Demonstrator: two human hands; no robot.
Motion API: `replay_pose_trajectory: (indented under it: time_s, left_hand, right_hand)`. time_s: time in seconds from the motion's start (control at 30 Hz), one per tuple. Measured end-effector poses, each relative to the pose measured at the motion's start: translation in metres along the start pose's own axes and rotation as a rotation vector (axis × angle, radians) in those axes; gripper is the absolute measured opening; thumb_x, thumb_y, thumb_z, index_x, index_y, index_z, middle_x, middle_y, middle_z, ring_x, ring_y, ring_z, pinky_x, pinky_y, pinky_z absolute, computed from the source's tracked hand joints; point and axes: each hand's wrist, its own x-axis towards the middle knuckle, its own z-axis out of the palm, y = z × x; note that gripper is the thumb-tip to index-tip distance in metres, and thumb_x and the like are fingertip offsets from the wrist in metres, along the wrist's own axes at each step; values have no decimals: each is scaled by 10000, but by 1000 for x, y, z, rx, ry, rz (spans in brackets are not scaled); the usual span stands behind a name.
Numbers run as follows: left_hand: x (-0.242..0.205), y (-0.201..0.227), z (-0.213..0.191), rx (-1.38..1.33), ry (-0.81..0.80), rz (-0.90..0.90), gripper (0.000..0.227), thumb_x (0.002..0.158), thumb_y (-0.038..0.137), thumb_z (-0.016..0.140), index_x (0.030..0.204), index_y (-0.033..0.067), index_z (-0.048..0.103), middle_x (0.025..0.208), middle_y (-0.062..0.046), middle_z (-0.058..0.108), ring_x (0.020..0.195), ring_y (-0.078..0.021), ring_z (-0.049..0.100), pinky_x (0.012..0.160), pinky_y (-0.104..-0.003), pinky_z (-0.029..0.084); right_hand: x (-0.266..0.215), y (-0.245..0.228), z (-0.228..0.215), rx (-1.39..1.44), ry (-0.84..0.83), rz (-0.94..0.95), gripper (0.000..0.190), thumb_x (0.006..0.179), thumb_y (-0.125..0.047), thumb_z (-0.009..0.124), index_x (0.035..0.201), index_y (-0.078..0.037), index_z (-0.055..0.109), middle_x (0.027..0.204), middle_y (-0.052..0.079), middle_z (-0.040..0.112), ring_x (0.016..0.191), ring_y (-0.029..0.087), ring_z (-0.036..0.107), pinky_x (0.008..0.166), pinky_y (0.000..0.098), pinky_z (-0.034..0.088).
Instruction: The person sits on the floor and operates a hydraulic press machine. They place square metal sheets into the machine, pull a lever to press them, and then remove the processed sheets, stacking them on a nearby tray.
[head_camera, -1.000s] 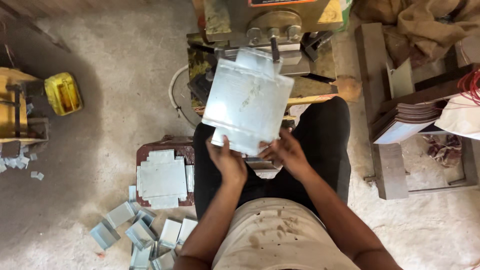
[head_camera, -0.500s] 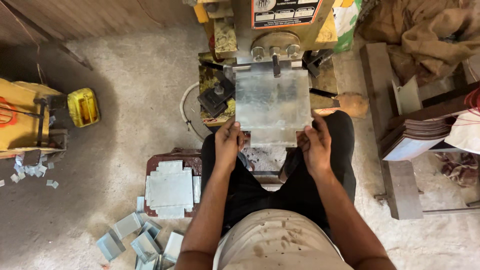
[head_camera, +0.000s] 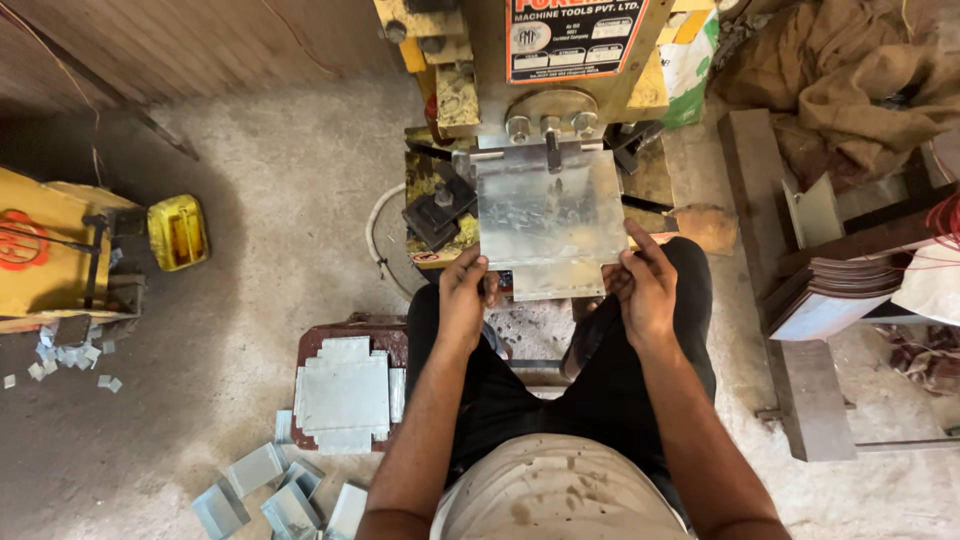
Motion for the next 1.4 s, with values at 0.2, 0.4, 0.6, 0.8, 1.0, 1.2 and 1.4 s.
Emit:
replay_pose_trajectory:
  time_s: [0.2, 0.4, 0.6, 0.8, 1.0, 1.2, 1.4]
  left_hand:
    - [0, 2, 1, -92, 5, -27, 378, 1096, 305, 455, 1180, -31, 609, 650, -32, 556, 508, -119, 468, 477, -282, 384]
    - [-1, 6, 3, -111, -16, -62, 521, 1106, 435, 380, 1267, -11, 594, 663, -32, 571, 505, -113, 474, 486, -278, 398]
    - [-2, 11, -2, 4, -57, -16, 711, 1069, 560, 277, 1363, -7, 590, 668, -32, 595, 494, -99, 473, 462, -256, 375]
    - [5, -4, -14, -49, -149, 67, 728, 1112, 607, 297, 1292, -42, 573, 757, -36, 595, 635, -118, 541, 548, -266, 411]
    - [-1, -7, 10, 108, -314, 127, 871, 1019, 713, 269, 1594, 65, 359, 1054, -142, 669, 819, -193, 628, 746, -363, 548]
    - [-32, -12, 43, -32, -445, -158, 880, 867, 593, 455, 1588, 272, 65, 1422, -107, 572, 1129, -275, 706, 944, -489, 606]
    - [5, -33, 39, 93, -56, -132, 488, 980, 141, 610, 1428, -15, 495, 1281, -219, 665, 942, -249, 736, 735, -377, 670]
  right_hand:
    - [0, -5, 3, -68, 6, -2, 501, 1089, -257, 475, 1510, 13, 513, 818, 113, 680, 673, 136, 619, 626, 261, 508]
    - [0, -9, 7, -31, -22, -18, 560, 1098, -368, 455, 1501, 17, 517, 859, 110, 687, 714, 157, 625, 645, 290, 505]
    - [2, -11, 9, -2, 11, -29, 632, 1066, -466, 438, 1509, -16, 452, 915, 80, 689, 731, 162, 619, 653, 307, 525]
    - [80, -6, -21, 166, -197, 264, 636, 1041, -626, 488, 1189, -15, 583, 788, 95, 680, 658, 184, 621, 537, 289, 495]
    - [69, -2, -4, 81, 99, 146, 326, 935, -222, 630, 1192, -22, 621, 974, 78, 707, 826, 226, 666, 664, 359, 543]
    - [-70, -1, 37, 199, -371, 388, 345, 941, -188, 606, 1226, 7, 626, 1116, 135, 745, 1001, 251, 716, 834, 399, 608]
    - [-85, -36, 9, -271, -500, 39, 232, 987, -111, 618, 1099, 55, 737, 865, 138, 760, 779, 215, 718, 725, 332, 604]
